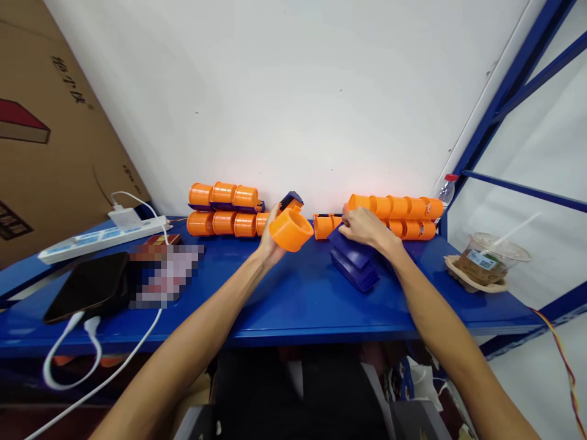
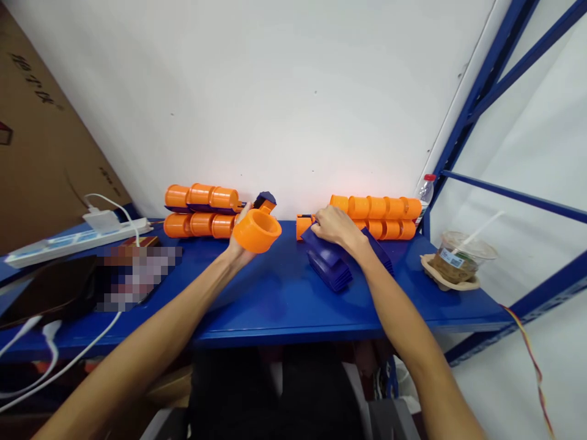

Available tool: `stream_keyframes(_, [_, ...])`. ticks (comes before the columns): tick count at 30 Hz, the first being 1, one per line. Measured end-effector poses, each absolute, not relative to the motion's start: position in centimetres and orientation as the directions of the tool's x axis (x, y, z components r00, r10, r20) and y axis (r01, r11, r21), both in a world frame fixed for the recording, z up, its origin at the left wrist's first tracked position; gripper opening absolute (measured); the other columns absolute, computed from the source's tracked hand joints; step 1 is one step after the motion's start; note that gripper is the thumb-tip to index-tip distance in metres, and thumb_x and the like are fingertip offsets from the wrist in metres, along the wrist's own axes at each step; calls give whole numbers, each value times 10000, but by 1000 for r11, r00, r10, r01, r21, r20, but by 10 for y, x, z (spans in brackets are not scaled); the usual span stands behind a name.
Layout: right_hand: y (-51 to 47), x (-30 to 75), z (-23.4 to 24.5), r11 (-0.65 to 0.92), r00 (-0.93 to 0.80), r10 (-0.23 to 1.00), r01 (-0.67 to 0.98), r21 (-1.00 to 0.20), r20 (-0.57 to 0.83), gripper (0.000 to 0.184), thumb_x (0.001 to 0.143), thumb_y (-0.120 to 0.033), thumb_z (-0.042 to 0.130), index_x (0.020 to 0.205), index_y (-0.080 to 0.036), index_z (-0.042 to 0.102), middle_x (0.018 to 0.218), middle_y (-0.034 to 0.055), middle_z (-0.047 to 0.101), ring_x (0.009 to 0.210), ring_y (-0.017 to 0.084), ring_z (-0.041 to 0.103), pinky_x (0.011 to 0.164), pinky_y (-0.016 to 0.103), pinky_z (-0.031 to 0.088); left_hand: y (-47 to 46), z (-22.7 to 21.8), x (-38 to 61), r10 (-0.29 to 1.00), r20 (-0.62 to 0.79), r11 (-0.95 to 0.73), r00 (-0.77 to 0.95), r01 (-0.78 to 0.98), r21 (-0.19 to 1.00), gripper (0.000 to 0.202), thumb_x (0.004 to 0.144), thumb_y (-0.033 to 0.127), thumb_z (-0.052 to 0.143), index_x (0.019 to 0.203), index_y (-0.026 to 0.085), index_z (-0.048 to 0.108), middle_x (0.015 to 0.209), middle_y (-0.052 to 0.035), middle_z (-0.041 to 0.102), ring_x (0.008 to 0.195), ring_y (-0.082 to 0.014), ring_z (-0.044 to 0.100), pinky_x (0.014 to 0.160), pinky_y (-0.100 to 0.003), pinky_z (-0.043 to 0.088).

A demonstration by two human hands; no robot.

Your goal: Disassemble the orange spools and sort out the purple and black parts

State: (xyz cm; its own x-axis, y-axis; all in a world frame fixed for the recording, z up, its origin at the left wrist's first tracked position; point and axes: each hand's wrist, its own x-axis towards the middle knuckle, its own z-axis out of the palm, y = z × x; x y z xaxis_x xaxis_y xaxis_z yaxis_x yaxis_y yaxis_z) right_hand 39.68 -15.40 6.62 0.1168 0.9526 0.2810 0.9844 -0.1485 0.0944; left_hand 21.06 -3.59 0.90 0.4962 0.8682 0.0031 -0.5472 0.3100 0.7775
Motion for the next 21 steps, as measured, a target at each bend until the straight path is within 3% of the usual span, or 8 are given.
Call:
stream_keyframes(6, [-153,409,36,-154,97,959,967,203,266,260,878,-178,567,903,-85,808,909,223,778,817,311,719,700,365,437,-47,10,216,859,41,282,511,-537,795,431,981,589,602,875,181,693,683,-52,674,652,-207,696,583,-327,587])
stream_keyframes(9, [-152,408,29,-157,87,954,960,231,288,266,887,-181,572,949,-68,805,942,244,781,880,342,734,737,382,466,-48,10,220,862,5,322,508,-554,767,433,1024,545,546,886,163,696,677,-48,679,600,-172,667,586,-296,576])
stream_keyframes(15, [-156,403,30,-168,92,957,948,270,275,308,894,-206,542,986,-79,807,1002,247,786,932,352,743,755,384,487,-52,12,219,861,-16,351,508,-571,742,404,1038,500,534,907,153,693,661,-23,684,546,-130,639,613,-242,569])
stream_keyframes(21, [-164,393,42,-196,130,959,946,258,251,326,907,-234,519,983,-87,800,982,239,785,932,344,732,750,375,458,-53,11,221,891,-4,297,454,-576,761,381,1036,478,533,924,147,684,750,-40,726,623,-136,677,659,-240,569])
